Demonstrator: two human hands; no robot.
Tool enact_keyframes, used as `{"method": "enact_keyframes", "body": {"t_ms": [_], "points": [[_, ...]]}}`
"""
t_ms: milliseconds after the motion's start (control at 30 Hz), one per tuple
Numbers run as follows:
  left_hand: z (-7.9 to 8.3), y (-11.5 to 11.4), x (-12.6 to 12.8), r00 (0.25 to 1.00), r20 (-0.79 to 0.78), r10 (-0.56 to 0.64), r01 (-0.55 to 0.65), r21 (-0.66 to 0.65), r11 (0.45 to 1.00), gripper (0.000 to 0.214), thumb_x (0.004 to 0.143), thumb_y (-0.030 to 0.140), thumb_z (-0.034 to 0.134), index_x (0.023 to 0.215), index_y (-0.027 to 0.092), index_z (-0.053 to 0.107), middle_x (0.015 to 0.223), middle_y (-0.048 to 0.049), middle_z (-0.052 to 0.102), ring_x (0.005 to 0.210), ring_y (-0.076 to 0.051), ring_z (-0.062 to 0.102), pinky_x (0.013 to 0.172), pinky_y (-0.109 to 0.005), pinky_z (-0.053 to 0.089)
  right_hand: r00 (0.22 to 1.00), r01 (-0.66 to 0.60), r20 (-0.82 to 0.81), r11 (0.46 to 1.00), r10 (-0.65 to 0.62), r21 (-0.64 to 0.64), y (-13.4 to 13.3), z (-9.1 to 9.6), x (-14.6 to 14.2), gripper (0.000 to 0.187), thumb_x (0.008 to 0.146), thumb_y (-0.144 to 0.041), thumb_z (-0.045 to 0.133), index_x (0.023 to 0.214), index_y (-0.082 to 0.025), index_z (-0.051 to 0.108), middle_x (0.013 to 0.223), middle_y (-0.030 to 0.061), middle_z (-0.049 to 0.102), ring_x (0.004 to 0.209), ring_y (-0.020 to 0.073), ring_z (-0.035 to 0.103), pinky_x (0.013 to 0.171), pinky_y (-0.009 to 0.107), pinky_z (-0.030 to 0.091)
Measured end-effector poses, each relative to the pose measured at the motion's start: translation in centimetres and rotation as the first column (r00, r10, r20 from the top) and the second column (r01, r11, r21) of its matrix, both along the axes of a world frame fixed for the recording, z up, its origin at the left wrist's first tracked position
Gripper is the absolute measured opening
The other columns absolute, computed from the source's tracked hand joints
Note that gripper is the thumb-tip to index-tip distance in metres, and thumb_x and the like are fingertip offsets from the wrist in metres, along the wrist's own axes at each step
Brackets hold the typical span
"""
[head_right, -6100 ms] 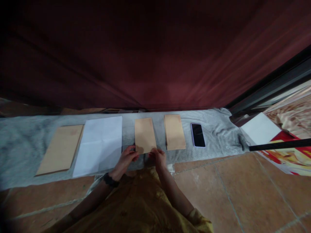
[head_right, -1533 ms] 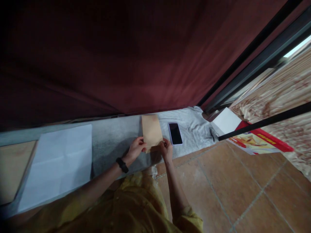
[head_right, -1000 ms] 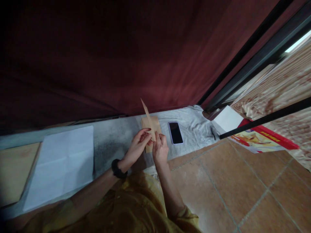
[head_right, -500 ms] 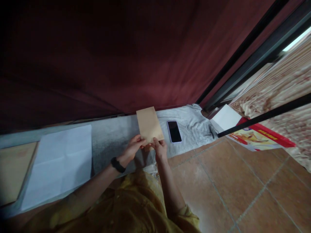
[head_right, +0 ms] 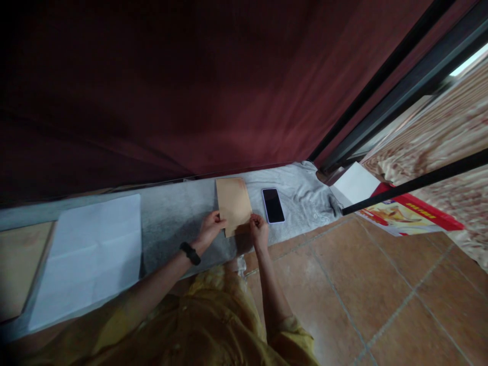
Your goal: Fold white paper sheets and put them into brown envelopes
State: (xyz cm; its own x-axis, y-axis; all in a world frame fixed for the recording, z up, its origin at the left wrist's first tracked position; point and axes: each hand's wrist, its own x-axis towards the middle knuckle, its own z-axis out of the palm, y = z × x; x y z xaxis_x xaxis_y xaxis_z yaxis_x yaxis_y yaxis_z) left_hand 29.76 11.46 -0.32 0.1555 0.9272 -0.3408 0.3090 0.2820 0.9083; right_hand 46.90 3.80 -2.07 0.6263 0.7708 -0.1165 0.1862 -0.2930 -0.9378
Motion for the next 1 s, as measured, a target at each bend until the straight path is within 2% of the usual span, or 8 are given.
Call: {"method": "enact_keyframes", "body": {"t_ms": [200, 300, 533, 767, 1000], "points": [[0.1, -0.2, 0.3, 0.992, -0.123, -0.04, 0.045, 0.043, 0.998, 0.048, 0.069, 0.016, 0.068, 0.116, 0.017, 0.063, 0.071, 0.0025, 0.064, 0.067, -0.015, 0.06, 0.063, -0.025, 0.04, 0.994, -0.01, 0.11, 0.996, 0.02, -0.087, -0.6, -0.6, 1.0, 0.041, 0.082, -0.042, 0.056, 0.111, -0.02, 0.074, 0.081, 0.0032, 0.075, 0.073, 0.0202, 0.066, 0.067, 0.03, 0.055], [0.2, -0.4, 0.6, 0.987, -0.155, -0.046, 0.053, 0.043, 0.998, 0.051, 0.07, 0.015, 0.068, 0.12, 0.017, 0.062, 0.072, 0.0025, 0.064, 0.065, -0.015, 0.06, 0.061, -0.025, 0.039, 0.988, -0.022, 0.148, 0.993, 0.038, -0.112, -0.6, -0.7, 1.3, 0.038, 0.083, -0.041, 0.055, 0.107, -0.021, 0.076, 0.084, 0.0037, 0.075, 0.077, 0.0211, 0.068, 0.07, 0.031, 0.056], [-0.1, -0.7, 0.8, 0.987, -0.16, -0.026, 0.036, 0.062, 0.997, 0.046, 0.07, 0.012, 0.066, 0.115, 0.018, 0.062, 0.073, 0.0029, 0.063, 0.065, -0.014, 0.06, 0.063, -0.024, 0.042, 0.981, -0.04, 0.184, 0.992, 0.062, -0.12, -0.5, -0.8, 1.4, 0.035, 0.085, -0.039, 0.054, 0.105, -0.022, 0.077, 0.09, 0.0042, 0.074, 0.086, 0.022, 0.067, 0.075, 0.031, 0.056], [0.1, -1.2, 0.8, 0.993, -0.115, -0.02, 0.029, 0.076, 0.997, 0.041, 0.07, 0.012, 0.065, 0.11, 0.019, 0.06, 0.081, 0.001, 0.067, 0.073, -0.014, 0.064, 0.066, -0.023, 0.046, 0.966, -0.012, 0.254, 0.993, 0.041, -0.114, -1.1, -0.7, 1.1, 0.033, 0.086, -0.037, 0.054, 0.104, -0.02, 0.076, 0.095, 0.0066, 0.07, 0.082, 0.0199, 0.064, 0.078, 0.033, 0.054], [-0.4, -2.3, 0.2, 0.986, -0.16, -0.041, 0.057, 0.096, 0.994, 0.041, 0.072, 0.012, 0.066, 0.112, 0.02, 0.059, 0.081, 0.0015, 0.066, 0.071, -0.014, 0.063, 0.066, -0.024, 0.046, 0.966, -0.021, 0.253, 0.995, 0.045, -0.096, -2.2, -0.6, 0.7, 0.035, 0.086, -0.039, 0.054, 0.103, -0.019, 0.077, 0.092, 0.0066, 0.068, 0.079, 0.0204, 0.063, 0.078, 0.034, 0.053]]}}
